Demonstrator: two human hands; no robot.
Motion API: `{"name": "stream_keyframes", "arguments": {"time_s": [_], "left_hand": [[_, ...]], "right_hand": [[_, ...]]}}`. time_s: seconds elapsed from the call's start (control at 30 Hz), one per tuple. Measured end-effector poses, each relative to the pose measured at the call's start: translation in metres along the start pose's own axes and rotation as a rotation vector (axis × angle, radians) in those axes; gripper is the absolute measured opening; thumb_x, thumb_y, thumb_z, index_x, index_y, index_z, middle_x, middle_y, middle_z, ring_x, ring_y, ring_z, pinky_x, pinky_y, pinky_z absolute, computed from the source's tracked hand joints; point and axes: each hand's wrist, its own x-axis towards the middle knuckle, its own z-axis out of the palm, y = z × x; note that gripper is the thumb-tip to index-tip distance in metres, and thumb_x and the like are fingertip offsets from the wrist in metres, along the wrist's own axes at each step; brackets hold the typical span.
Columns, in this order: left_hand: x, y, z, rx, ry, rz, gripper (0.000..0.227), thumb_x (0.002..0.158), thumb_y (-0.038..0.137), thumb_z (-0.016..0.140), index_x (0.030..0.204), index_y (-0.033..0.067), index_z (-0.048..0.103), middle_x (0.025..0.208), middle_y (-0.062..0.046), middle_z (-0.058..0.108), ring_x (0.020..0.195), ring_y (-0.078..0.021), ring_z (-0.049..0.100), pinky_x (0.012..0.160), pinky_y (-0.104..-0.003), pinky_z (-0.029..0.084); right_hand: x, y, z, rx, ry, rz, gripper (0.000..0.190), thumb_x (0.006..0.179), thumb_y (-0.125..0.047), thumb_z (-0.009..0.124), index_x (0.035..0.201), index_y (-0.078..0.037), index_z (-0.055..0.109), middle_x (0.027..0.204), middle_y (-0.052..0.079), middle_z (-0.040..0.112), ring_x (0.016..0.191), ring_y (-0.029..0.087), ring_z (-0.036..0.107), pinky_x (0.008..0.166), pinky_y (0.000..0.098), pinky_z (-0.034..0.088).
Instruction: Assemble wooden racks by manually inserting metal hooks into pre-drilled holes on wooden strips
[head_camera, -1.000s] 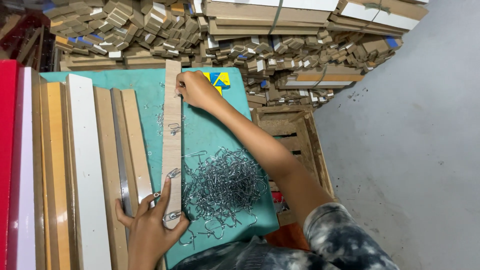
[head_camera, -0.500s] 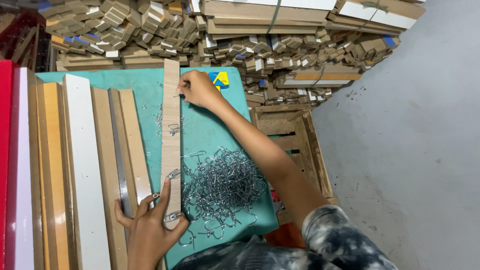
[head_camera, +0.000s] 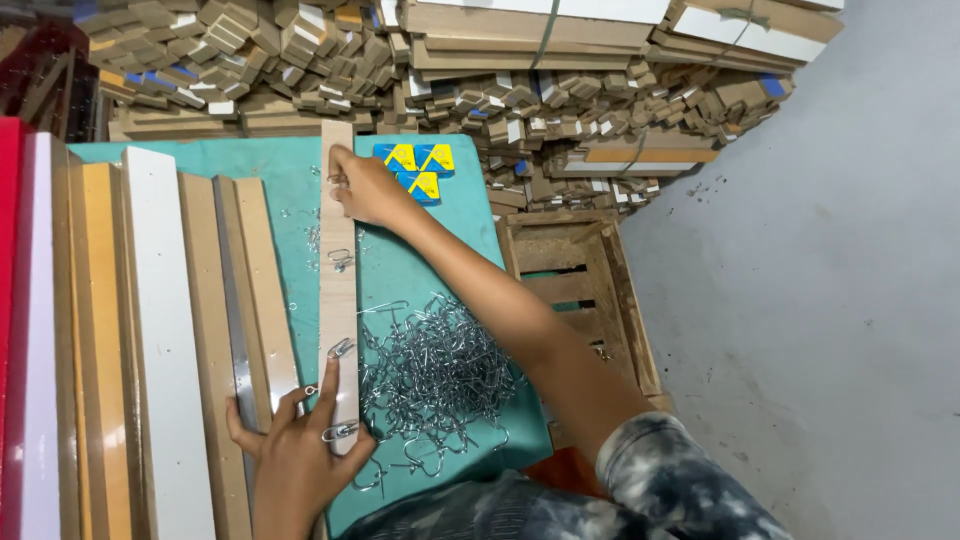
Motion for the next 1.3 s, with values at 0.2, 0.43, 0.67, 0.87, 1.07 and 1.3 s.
{"name": "stream_keyframes", "arguments": {"time_s": [0.2, 0.43, 0.67, 0.87, 1.07, 1.3], "left_hand": [[-0.001, -0.003, 0.001, 0.031, -0.089, -0.019, 0.110, 0.066, 0.061, 0.074, 0.163, 0.0402, 0.025, 0.088, -0.005, 0.075, 0.130, -0.0187, 0.057, 0.124, -0.071, 0.000], [-0.001, -0.006, 0.006, 0.024, -0.052, 0.004, 0.107, 0.070, 0.064, 0.069, 0.164, 0.0375, 0.027, 0.086, -0.009, 0.077, 0.127, -0.0213, 0.062, 0.127, -0.068, 0.001], [-0.001, -0.006, 0.004, 0.008, -0.072, -0.019, 0.107, 0.070, 0.065, 0.067, 0.165, 0.0383, 0.025, 0.091, -0.012, 0.077, 0.129, -0.0213, 0.061, 0.127, -0.067, 0.000], [-0.003, -0.006, 0.004, -0.018, -0.007, -0.005, 0.104, 0.070, 0.063, 0.068, 0.164, 0.0373, 0.030, 0.097, -0.018, 0.074, 0.125, -0.0230, 0.063, 0.127, -0.066, 0.002], [-0.002, -0.005, 0.004, -0.032, -0.008, -0.013, 0.103, 0.070, 0.062, 0.066, 0.163, 0.0373, 0.031, 0.093, -0.017, 0.074, 0.125, -0.0203, 0.063, 0.128, -0.066, 0.000], [0.000, -0.008, 0.003, -0.041, -0.071, -0.012, 0.107, 0.070, 0.065, 0.067, 0.164, 0.0390, 0.024, 0.104, -0.018, 0.071, 0.125, -0.0242, 0.062, 0.125, -0.068, -0.003]], "right_hand": [[-0.075, -0.037, -0.027, 0.285, -0.074, 0.273, 0.104, 0.087, -0.022, 0.075, 0.159, -0.017, 0.001, 0.124, 0.021, 0.065, 0.086, 0.025, 0.077, 0.086, 0.0370, 0.063], [-0.180, -0.037, -0.021, 0.129, 0.008, 0.021, 0.058, 0.097, -0.020, 0.065, 0.148, -0.010, 0.039, 0.143, 0.019, 0.040, 0.130, 0.034, 0.057, 0.102, 0.0427, 0.051], [-0.219, -0.017, 0.006, -0.070, -0.221, -0.059, 0.019, 0.096, -0.028, 0.067, 0.109, -0.015, 0.068, 0.116, 0.009, 0.060, 0.108, 0.027, 0.061, 0.093, 0.0430, 0.049], [-0.211, -0.030, -0.012, 0.062, -0.385, 0.016, 0.012, 0.092, -0.022, 0.075, 0.100, -0.017, 0.068, 0.114, 0.009, 0.061, 0.106, 0.025, 0.065, 0.089, 0.0372, 0.051], [-0.198, -0.038, -0.024, 0.241, -0.237, -0.072, 0.013, 0.092, -0.012, 0.073, 0.089, -0.013, 0.061, 0.106, 0.007, 0.070, 0.106, 0.022, 0.068, 0.085, 0.0346, 0.057], [-0.170, -0.053, -0.060, 0.399, -0.075, 0.052, 0.034, 0.091, -0.014, 0.076, 0.117, -0.014, 0.054, 0.105, 0.007, 0.060, 0.074, 0.013, 0.068, 0.061, 0.0220, 0.054]]}}
